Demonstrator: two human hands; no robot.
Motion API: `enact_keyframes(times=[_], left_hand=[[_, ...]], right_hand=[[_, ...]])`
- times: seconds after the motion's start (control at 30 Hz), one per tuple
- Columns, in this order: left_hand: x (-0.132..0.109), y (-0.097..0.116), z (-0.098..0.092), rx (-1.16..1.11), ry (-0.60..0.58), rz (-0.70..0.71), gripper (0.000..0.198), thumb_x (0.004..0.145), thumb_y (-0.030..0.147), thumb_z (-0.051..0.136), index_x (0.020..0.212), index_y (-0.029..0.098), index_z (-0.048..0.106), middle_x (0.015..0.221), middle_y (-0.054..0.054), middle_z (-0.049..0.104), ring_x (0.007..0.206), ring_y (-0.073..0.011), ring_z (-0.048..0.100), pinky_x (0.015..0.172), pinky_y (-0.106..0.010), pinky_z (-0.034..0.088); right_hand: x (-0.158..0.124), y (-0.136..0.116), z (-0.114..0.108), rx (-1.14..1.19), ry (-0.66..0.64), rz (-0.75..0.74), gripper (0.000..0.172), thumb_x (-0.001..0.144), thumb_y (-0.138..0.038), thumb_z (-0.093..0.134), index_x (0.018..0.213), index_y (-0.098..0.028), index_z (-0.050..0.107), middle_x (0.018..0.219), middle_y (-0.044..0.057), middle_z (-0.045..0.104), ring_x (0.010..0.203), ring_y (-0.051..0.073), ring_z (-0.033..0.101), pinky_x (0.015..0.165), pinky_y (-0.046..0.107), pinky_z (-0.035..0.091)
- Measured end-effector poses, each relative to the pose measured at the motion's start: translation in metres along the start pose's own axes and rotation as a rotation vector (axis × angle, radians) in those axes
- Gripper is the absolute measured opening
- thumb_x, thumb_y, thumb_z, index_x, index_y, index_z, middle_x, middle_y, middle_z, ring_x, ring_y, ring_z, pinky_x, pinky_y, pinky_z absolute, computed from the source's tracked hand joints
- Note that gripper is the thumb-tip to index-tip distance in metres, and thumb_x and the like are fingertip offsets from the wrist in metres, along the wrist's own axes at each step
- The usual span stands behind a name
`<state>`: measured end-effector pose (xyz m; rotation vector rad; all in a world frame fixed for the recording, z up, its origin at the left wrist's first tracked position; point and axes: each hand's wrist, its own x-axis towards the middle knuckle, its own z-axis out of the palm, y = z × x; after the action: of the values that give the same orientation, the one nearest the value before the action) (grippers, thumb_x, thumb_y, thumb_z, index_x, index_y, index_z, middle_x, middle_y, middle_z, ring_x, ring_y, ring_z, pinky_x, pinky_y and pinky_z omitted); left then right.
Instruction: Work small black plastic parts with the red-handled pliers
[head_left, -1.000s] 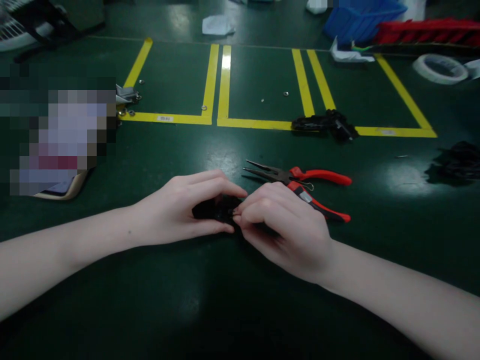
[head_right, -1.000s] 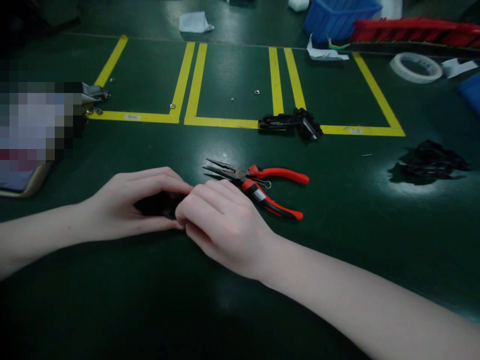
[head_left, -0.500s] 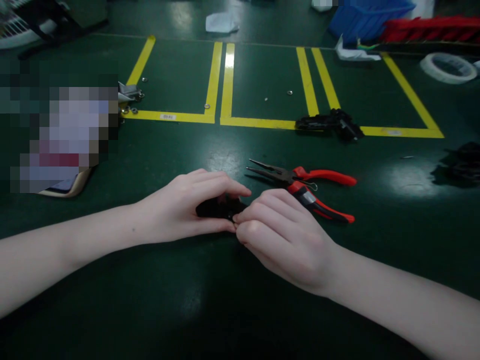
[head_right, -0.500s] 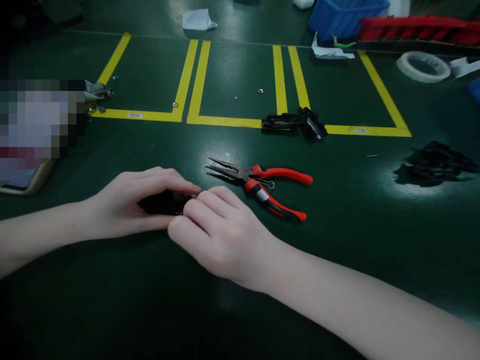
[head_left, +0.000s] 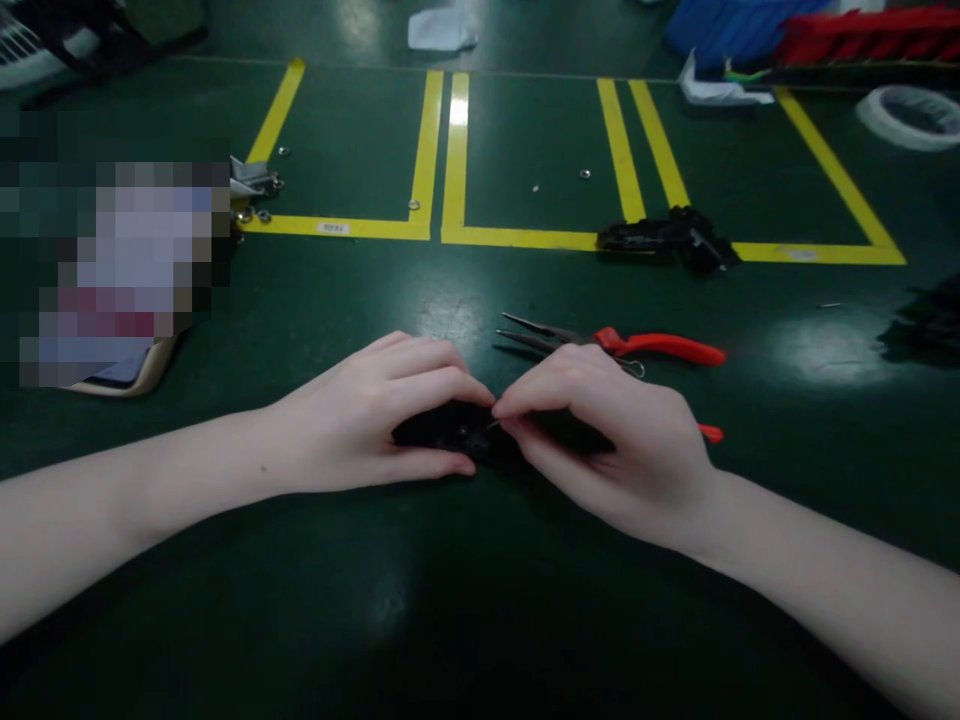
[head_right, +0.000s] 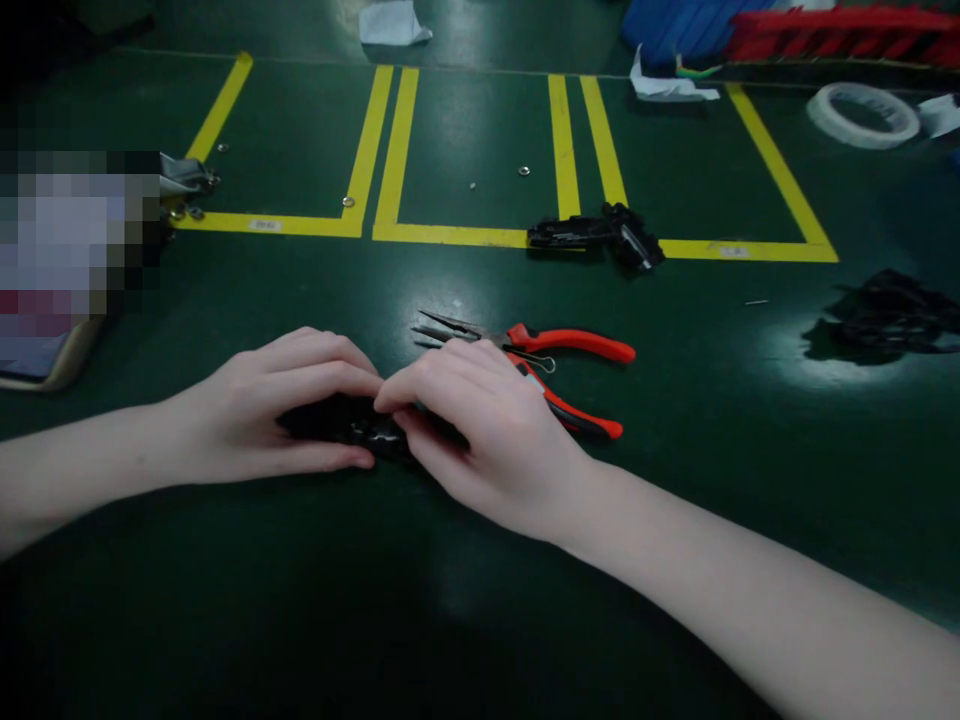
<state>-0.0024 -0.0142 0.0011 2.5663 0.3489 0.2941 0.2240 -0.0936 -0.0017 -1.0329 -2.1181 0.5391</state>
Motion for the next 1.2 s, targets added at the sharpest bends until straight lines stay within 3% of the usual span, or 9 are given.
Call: enact_keyframes(times=[0.63, 0.93, 1.2], left_hand=[[-0.002, 0.001, 0.002, 0.056, 0.057, -0.029, 0.031, 0.093, 0.045, 0.062, 0.111, 0.020, 0.063, 0.099, -0.003, 0.067, 0.093, -0.0198, 0.061, 0.084, -0.033, 0.044], [-0.003, 0.003, 0.003, 0.099, 0.039, -0.051, 0.031, 0.097, 0.046, 0.054, 0.112, 0.021, 0.063, 0.102, -0.005, 0.067, 0.096, -0.0205, 0.061, 0.089, -0.035, 0.044], [-0.003, 0.000, 0.004, 0.103, 0.051, -0.035, 0.031, 0.095, 0.047, 0.057, 0.110, 0.021, 0.063, 0.100, -0.004, 0.067, 0.094, -0.0200, 0.062, 0.087, -0.034, 0.042]], right_hand=[[0.000, 0.000, 0.001, -0.023, -0.101, -0.027, 0.014, 0.089, -0.008, 0.055, 0.087, -0.021, 0.059, 0.083, 0.001, 0.069, 0.081, 0.016, 0.063, 0.074, 0.034, 0.047], [-0.003, -0.008, 0.005, -0.219, -0.100, -0.202, 0.009, 0.095, -0.015, 0.054, 0.090, -0.021, 0.058, 0.086, 0.002, 0.070, 0.082, 0.015, 0.061, 0.078, 0.034, 0.047], [-0.003, -0.010, 0.008, -0.177, -0.130, -0.129, 0.013, 0.095, -0.012, 0.051, 0.089, -0.021, 0.058, 0.086, 0.003, 0.069, 0.082, 0.016, 0.061, 0.079, 0.034, 0.048]])
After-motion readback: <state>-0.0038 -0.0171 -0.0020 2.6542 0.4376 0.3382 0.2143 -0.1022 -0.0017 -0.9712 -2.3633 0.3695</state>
